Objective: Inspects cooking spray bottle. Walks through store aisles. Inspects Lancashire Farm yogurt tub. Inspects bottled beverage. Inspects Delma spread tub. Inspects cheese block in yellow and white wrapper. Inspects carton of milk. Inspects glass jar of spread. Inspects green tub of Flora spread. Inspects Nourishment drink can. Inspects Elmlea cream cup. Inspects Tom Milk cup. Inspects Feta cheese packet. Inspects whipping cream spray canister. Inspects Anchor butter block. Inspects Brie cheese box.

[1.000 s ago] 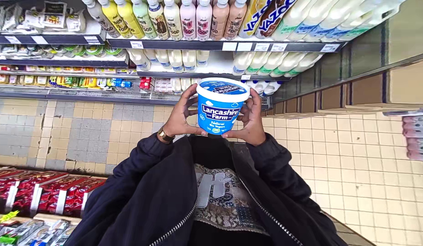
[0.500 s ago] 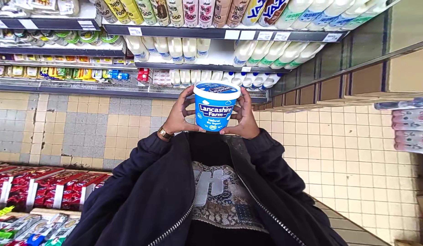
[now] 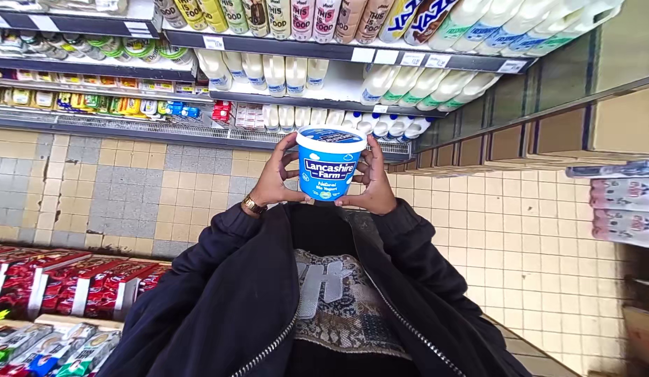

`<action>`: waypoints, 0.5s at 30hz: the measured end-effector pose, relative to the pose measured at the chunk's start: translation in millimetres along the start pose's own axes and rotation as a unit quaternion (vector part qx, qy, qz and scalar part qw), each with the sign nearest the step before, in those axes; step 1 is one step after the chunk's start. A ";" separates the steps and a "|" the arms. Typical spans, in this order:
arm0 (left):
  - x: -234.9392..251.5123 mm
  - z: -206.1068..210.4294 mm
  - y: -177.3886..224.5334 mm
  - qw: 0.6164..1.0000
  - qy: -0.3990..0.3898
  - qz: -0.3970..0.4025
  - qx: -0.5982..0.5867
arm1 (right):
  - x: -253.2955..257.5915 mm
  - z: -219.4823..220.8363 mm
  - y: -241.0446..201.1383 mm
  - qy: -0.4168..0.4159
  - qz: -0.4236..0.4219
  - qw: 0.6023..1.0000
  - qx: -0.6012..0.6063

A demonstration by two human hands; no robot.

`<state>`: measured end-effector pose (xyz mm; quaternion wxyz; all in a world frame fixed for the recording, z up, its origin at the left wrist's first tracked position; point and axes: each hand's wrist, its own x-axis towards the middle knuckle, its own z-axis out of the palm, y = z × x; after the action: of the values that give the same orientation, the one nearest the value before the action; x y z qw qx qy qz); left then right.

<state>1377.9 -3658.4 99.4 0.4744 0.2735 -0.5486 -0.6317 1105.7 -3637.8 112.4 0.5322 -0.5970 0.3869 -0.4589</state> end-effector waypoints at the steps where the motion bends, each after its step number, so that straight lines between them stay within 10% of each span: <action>1: -0.3 0.0 -0.4 1.000 0.003 0.000 0.002 | 0.0 0.0 -0.3 -0.001 0.002 1.000 -0.005; 15: -1.6 0.3 2.6 1.000 -0.006 -0.002 0.000 | -3.4 4.4 -6.7 0.001 0.007 1.000 -0.026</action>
<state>1379.0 -3656.7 101.7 0.4700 0.2706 -0.5507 -0.6346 1108.8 -3632.5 118.5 0.5197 -0.6074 0.4030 -0.4455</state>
